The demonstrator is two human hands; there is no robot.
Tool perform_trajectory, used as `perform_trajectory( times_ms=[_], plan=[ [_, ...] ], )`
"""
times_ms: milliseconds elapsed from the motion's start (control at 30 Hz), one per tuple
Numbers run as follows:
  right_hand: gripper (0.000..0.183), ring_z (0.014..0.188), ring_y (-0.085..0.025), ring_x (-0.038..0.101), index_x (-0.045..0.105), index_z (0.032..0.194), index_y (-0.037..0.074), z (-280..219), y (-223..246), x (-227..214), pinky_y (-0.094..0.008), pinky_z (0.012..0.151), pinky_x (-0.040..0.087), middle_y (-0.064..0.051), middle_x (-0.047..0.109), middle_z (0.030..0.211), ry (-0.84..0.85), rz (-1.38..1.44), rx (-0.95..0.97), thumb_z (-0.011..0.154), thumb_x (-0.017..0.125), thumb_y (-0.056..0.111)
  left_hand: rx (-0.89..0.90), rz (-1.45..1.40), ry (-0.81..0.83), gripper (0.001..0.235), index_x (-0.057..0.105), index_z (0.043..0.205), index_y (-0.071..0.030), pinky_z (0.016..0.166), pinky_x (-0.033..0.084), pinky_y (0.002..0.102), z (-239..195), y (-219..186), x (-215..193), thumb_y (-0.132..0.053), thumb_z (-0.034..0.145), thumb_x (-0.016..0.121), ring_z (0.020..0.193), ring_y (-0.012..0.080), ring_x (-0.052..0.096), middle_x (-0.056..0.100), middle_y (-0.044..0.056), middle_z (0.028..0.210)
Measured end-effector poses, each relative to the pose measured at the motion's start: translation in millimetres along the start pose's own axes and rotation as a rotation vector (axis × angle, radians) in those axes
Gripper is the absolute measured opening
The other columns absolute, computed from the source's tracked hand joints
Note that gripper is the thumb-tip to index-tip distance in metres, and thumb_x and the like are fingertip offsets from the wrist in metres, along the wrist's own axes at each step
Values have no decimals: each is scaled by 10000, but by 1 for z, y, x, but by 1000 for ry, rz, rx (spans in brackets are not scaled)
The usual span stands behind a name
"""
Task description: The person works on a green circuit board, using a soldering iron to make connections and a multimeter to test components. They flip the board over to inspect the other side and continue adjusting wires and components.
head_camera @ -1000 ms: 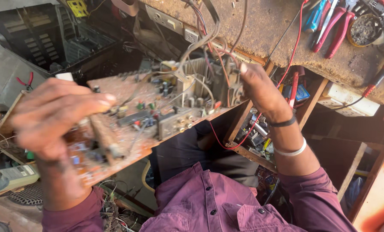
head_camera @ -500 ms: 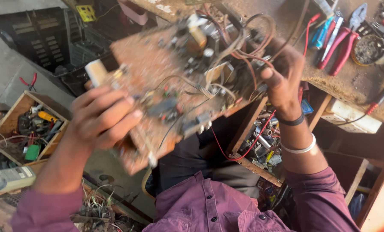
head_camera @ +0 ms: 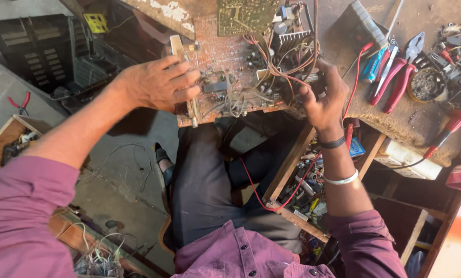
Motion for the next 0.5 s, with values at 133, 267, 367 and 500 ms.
perform_trajectory(
  times_ms=[133,267,367,500],
  plan=[
    [863,818,-146,607,589,1365,-21,5,5,5,-311,741,488,-79,626,942,49,37,14,968,662,743,-140,150,205,348,540,1286,-147,1111,428,394,-4,8,7,-275,974,627,1281,242,527,559,81,1346],
    [921,969,-221,602,566,1411,-29,9,17,8,-363,846,492,-133,642,1109,125,-13,-64,933,699,747,-470,133,391,420,560,1386,-197,1151,421,391,-10,9,1,-166,977,647,1421,233,483,527,54,1482],
    [907,997,-292,549,609,1390,-19,10,22,11,-430,899,453,-139,625,1099,172,-128,-116,880,762,715,-835,-10,268,720,545,1458,-238,1119,430,439,-24,-1,-18,-92,767,689,1388,286,501,503,44,1550],
    [888,929,-317,513,638,1368,-7,7,18,16,-449,864,420,-131,551,972,204,-201,-74,850,786,698,-1505,-491,-272,603,558,1445,-148,1007,503,432,-86,-31,-21,-37,875,722,1217,328,579,554,125,1496]
  ],
)
Point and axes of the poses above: each hand's wrist, its own z-axis towards the middle knuckle, its own x-axis out of the palm, y = z × x, the point moved 10 cm from there along z, towards the middle knuckle
